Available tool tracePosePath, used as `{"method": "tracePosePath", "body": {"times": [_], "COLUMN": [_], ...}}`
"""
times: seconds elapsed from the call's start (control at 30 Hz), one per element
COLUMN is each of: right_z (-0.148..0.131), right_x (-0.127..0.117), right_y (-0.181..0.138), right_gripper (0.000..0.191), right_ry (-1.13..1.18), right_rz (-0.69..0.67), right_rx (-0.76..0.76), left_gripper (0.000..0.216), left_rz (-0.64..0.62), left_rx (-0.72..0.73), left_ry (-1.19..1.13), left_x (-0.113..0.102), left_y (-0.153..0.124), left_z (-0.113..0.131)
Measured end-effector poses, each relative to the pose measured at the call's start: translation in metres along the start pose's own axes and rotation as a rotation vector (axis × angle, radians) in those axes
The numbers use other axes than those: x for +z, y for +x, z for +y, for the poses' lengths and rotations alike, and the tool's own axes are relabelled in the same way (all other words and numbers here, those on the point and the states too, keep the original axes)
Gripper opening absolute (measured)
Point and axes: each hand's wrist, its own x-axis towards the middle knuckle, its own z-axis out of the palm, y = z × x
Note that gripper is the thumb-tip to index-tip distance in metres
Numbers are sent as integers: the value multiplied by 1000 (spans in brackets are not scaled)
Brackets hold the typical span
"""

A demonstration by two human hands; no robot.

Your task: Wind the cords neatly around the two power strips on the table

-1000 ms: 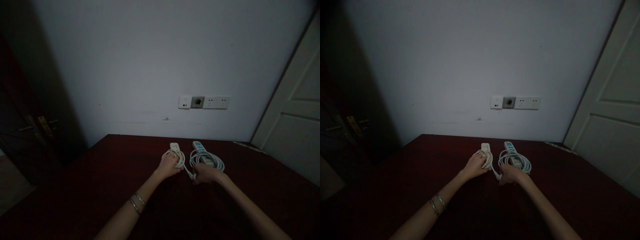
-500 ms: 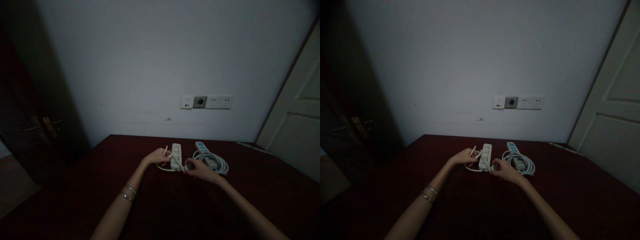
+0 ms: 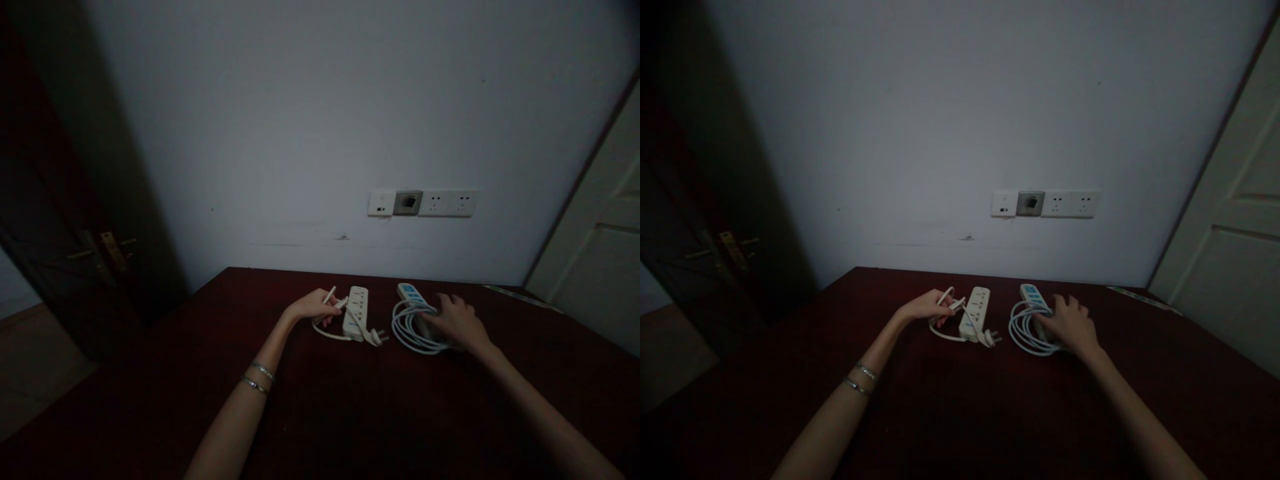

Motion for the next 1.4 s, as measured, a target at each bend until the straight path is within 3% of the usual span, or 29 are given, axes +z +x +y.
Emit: {"method": "tracePosePath", "body": {"times": [0.07, 0.13, 0.27, 0.53, 0.8, 0.9, 1.0, 1.03, 1.1, 1.2, 1.4], "right_z": [12, 14, -5, -54, -62, -63, -71, -76, -87, -102, -109], "right_x": [12, 21, 27, 32, 33, 20, -1, -8, -18, -21, -3], "right_y": [4, 4, 0, -4, -2, -6, -13, -17, -25, -40, -55], "right_gripper": [82, 76, 61, 61, 60, 65, 44, 37, 31, 37, 42], "right_ry": [27, 96, 138, 173, 193, 170, 174, 202, 273, 282, 196], "right_rz": [-130, -213, -196, -208, -252, -163, -41, -92, -328, -643, -628], "right_rx": [45, 17, -44, -136, -183, -214, -295, -345, -474, -629, -615], "left_gripper": [17, 19, 23, 22, 18, 17, 16, 16, 16, 14, 12], "left_rz": [-36, -79, -141, -161, -179, -183, -196, -194, -178, -135, -67], "left_rx": [-4, -2, 0, 3, -37, -43, -36, -35, -31, 0, 65], "left_ry": [-12, -15, -18, 21, 65, 66, 59, 57, 66, 95, 98], "left_x": [-2, -3, -6, -6, -6, -7, -8, -9, -9, -9, -11], "left_y": [-1, -2, -5, -9, -11, -10, -10, -9, -9, -8, -7], "left_z": [2, 4, 8, 15, 17, 16, 15, 14, 14, 13, 11]}}
